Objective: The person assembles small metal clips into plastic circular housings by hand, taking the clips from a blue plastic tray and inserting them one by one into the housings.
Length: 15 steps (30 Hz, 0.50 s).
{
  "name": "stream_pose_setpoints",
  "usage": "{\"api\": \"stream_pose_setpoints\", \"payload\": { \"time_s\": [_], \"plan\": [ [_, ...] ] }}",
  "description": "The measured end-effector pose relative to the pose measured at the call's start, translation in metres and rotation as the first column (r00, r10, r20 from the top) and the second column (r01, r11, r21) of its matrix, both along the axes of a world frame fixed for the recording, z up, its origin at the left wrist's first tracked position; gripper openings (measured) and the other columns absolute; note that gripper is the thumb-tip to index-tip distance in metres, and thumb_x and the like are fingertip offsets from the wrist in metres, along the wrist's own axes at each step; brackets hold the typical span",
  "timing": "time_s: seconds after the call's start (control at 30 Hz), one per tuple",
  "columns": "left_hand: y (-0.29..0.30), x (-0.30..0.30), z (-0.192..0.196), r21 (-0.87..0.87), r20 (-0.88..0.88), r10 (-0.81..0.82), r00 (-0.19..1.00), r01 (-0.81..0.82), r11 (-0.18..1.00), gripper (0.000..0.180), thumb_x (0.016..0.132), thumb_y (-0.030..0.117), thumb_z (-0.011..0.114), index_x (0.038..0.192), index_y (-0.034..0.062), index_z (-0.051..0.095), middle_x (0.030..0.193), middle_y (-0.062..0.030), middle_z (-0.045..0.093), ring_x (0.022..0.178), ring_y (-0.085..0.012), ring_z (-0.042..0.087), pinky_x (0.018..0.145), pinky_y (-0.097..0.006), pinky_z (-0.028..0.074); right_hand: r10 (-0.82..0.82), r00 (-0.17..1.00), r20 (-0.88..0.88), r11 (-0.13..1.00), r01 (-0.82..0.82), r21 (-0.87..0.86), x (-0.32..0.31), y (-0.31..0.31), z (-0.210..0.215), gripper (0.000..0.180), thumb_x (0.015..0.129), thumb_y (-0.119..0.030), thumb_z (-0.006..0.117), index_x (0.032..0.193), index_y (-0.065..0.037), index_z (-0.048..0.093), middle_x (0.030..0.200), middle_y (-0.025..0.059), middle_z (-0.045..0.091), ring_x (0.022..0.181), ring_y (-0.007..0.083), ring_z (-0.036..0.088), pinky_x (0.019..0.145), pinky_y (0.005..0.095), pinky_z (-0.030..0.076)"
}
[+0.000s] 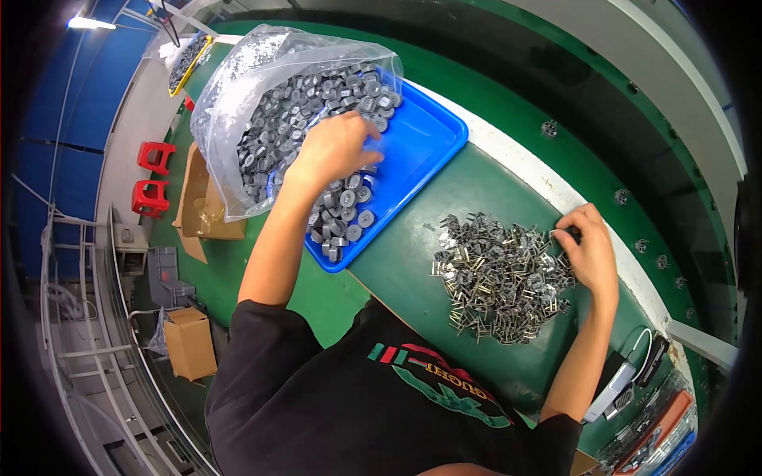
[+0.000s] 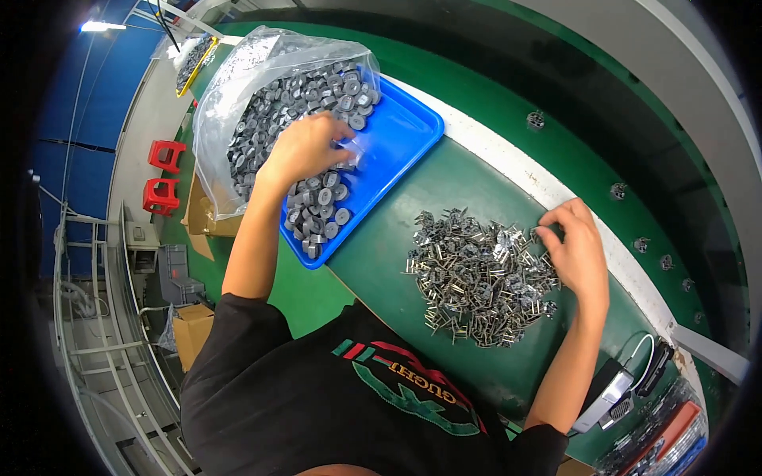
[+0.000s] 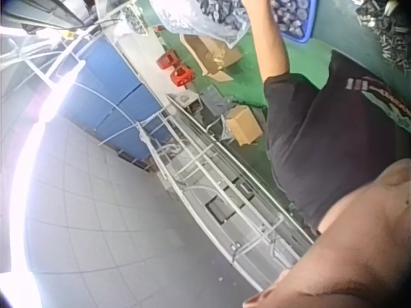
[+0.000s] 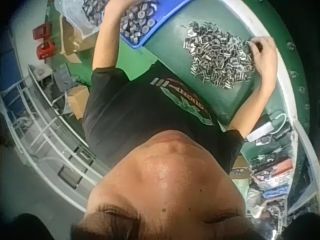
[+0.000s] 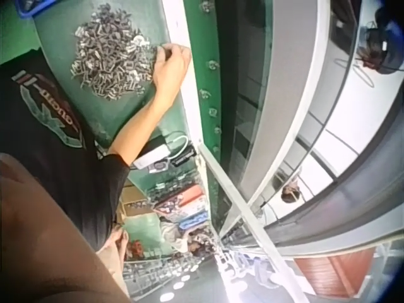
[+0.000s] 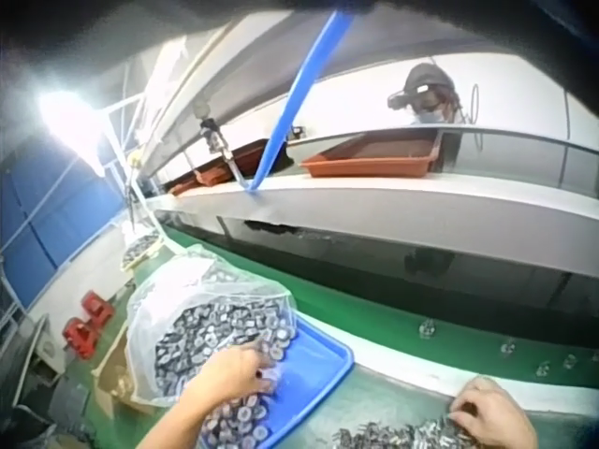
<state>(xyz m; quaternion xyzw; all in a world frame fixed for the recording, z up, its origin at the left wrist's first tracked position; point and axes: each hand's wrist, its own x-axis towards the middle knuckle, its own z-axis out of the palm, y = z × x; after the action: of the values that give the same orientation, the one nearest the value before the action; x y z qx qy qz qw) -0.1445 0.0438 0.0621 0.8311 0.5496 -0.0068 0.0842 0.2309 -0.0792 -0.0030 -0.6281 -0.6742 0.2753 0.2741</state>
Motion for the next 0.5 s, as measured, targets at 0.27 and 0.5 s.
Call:
{"api": "stream_pose_setpoints", "payload": {
  "time_s": [0.27, 0.5],
  "plan": [
    [-0.009, -0.020, -0.035, 0.101, -0.046, -0.173, 0.984, 0.177, 0.979, 0.016, 0.074, 0.021, 0.074, 0.084, 0.0078, 0.073, 0.084, -0.0125, 0.067, 0.091, -0.0318, 0.064, 0.082, -0.041, 0.052, 0.025, 0.983, 0.184, 0.996, -0.040, 0.075, -0.006, -0.002, 0.004, 0.009, 0.079, 0.000, 0.067, 0.085, 0.002, 0.062, 0.083, 0.0123, 0.055, 0.072, 0.0271, 0.055, 0.067, 0.0360, 0.045],
    [-0.022, 0.006, -0.025, -0.314, 0.839, 0.234, 0.491, 0.086, 0.946, 0.013, 0.085, 0.010, 0.071, 0.093, -0.0005, 0.068, 0.100, -0.0127, 0.070, 0.085, -0.0164, 0.067, 0.074, -0.028, 0.055, -0.086, 0.996, 0.030, 0.996, 0.085, 0.017, -0.012, 0.002, -0.007, 0.019, 0.074, 0.004, 0.070, 0.091, 0.003, 0.063, 0.085, 0.0128, 0.056, 0.071, 0.0251, 0.058, 0.066, 0.0354, 0.047]
  ]
}}
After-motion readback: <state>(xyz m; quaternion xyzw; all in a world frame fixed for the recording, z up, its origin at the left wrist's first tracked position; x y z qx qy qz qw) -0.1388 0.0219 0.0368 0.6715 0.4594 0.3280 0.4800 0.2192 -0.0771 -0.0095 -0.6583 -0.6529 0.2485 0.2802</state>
